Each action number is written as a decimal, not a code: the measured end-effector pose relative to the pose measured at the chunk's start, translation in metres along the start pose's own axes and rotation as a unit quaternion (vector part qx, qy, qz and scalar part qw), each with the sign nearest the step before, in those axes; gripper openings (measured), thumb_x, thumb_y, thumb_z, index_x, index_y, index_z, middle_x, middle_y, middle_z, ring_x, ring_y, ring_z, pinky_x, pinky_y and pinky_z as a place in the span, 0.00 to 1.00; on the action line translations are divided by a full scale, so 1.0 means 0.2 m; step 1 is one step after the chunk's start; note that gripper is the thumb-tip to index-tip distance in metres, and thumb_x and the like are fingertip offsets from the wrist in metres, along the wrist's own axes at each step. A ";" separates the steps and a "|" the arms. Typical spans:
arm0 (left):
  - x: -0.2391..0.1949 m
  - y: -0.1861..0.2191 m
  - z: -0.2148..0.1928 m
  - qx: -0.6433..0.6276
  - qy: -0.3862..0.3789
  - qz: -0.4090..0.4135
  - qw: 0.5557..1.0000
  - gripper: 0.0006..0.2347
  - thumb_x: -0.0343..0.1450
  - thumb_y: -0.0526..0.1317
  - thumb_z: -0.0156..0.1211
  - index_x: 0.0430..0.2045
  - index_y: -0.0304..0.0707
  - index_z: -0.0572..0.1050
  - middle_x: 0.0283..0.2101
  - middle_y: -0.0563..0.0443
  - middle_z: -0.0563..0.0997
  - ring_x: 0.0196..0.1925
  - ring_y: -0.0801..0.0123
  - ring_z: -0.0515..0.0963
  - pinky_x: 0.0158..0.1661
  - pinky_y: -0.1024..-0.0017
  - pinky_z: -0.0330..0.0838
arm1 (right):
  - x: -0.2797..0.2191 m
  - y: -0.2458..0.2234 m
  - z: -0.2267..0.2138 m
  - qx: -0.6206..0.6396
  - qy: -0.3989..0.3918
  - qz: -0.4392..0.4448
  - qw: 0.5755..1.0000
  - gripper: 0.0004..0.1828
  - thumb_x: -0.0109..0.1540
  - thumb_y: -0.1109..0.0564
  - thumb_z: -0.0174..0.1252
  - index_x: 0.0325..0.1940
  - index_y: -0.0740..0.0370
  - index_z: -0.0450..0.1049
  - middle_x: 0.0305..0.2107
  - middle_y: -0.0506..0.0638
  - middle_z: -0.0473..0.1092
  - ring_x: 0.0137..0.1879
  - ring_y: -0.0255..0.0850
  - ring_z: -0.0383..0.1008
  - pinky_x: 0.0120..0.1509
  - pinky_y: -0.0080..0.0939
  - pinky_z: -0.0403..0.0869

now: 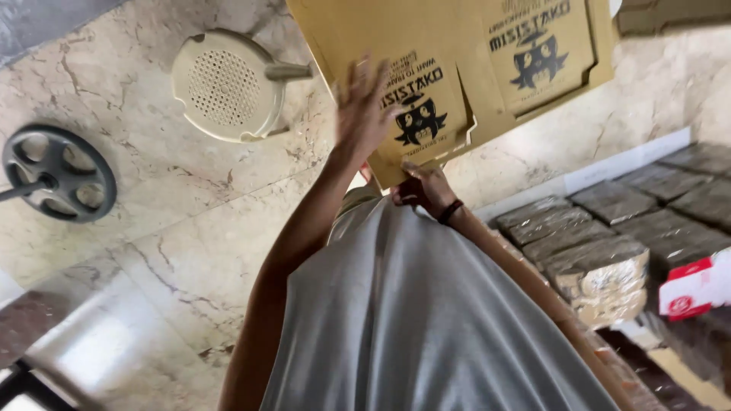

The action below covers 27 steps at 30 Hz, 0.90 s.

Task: Manually punching out and removing waste cardboard from pre-cut sheets to produce finished shapes.

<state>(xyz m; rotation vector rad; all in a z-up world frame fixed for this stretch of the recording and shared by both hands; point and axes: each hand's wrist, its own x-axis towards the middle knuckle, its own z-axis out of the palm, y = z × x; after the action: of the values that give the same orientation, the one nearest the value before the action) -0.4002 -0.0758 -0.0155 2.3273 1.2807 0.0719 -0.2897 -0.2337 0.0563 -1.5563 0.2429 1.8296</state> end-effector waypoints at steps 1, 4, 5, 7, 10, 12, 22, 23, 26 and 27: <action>-0.11 0.00 -0.06 -0.004 0.006 -0.006 1.000 0.43 0.74 0.61 0.71 0.76 0.56 0.45 0.79 0.42 0.43 0.80 0.42 0.45 0.72 0.34 0.45 | 0.00 -0.01 0.00 -0.009 -0.001 0.000 1.000 0.23 0.67 0.48 0.56 0.32 0.74 0.72 0.23 0.69 0.75 0.24 0.54 0.76 0.32 0.49 0.77; -0.45 0.01 -0.14 -0.391 0.110 -0.270 0.873 0.35 0.75 0.55 0.63 0.73 0.41 0.54 0.72 0.25 0.60 0.72 0.30 0.61 0.66 0.35 0.60 | -0.01 0.03 -0.02 -0.039 0.028 0.018 0.999 0.26 0.63 0.49 0.65 0.50 0.77 0.70 0.30 0.72 0.76 0.32 0.59 0.82 0.40 0.61 0.82; -0.49 0.03 -0.12 -0.496 0.112 -0.380 0.773 0.31 0.74 0.54 0.64 0.69 0.41 0.61 0.64 0.26 0.69 0.56 0.43 0.73 0.50 0.52 0.70 | 0.02 0.02 -0.04 -0.046 0.025 0.041 0.998 0.27 0.64 0.48 0.65 0.51 0.77 0.69 0.32 0.71 0.75 0.34 0.58 0.81 0.43 0.61 0.82; -0.50 0.02 0.01 -0.592 0.119 -0.480 0.636 0.27 0.73 0.52 0.65 0.65 0.41 0.68 0.55 0.27 0.77 0.40 0.56 0.85 0.35 0.68 0.81 | -0.03 -0.09 0.01 -0.067 0.019 0.071 0.995 0.28 0.64 0.47 0.65 0.52 0.76 0.68 0.34 0.69 0.74 0.36 0.57 0.80 0.46 0.61 0.82; -0.49 -0.01 0.23 -0.680 0.122 -0.460 0.558 0.32 0.72 0.52 0.68 0.67 0.34 0.64 0.58 0.30 0.74 0.24 0.76 0.70 0.22 0.80 0.69 | -0.16 -0.27 0.07 -0.305 -0.065 0.133 0.941 0.34 0.64 0.40 0.61 0.60 0.74 0.71 0.48 0.69 0.74 0.56 0.62 0.77 0.64 0.64 0.73; -0.48 0.06 0.19 -0.599 0.168 -0.497 0.605 0.27 0.70 0.56 0.70 0.60 0.42 0.74 0.57 0.25 0.77 0.46 0.49 0.84 0.41 0.62 0.80 | -0.06 -0.36 -0.05 -0.634 -0.209 0.008 0.744 0.25 0.65 0.44 0.56 0.39 0.73 0.79 0.35 0.71 0.77 0.48 0.64 0.78 0.57 0.61 0.74; -0.37 0.18 -0.04 -0.684 0.110 -0.564 0.449 0.31 0.66 0.64 0.67 0.55 0.41 0.77 0.48 0.37 0.84 0.39 0.50 0.85 0.38 0.63 0.79 | 0.60 -0.73 0.20 -0.658 -0.220 -0.055 0.718 0.29 0.69 0.41 0.55 0.23 0.64 0.79 0.15 0.54 0.75 0.18 0.41 0.77 0.21 0.39 0.78; -0.34 0.16 -0.05 -0.722 0.084 -0.530 0.437 0.32 0.65 0.64 0.67 0.53 0.36 0.76 0.44 0.35 0.83 0.34 0.51 0.84 0.34 0.63 0.80 | 0.54 -0.76 0.25 -0.678 -0.203 -0.060 0.704 0.29 0.68 0.42 0.55 0.20 0.66 0.76 0.14 0.58 0.73 0.18 0.46 0.76 0.21 0.42 0.78; -0.24 0.36 -0.38 -0.732 0.073 -0.496 0.461 0.35 0.70 0.58 0.61 0.60 0.25 0.62 0.56 0.29 0.68 0.50 0.42 0.73 0.46 0.51 0.73 | 0.51 -0.79 0.29 -0.708 -0.188 -0.074 0.677 0.32 0.67 0.42 0.56 0.15 0.67 0.72 0.11 0.61 0.71 0.17 0.49 0.75 0.20 0.44 0.78; -0.19 0.47 -0.53 -0.705 0.079 -0.494 0.503 0.37 0.76 0.52 0.54 0.71 0.18 0.48 0.73 0.23 0.54 0.71 0.32 0.62 0.62 0.40 0.63 | 0.52 -0.79 0.29 -0.714 -0.183 -0.085 0.670 0.34 0.68 0.41 0.56 0.14 0.66 0.71 0.10 0.60 0.70 0.16 0.47 0.74 0.19 0.42 0.77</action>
<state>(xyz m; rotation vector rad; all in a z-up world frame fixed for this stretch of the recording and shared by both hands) -0.3771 -0.1067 0.1260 0.0568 1.4621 0.6513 -0.2399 -0.0459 0.0229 -1.8191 -1.8986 2.1095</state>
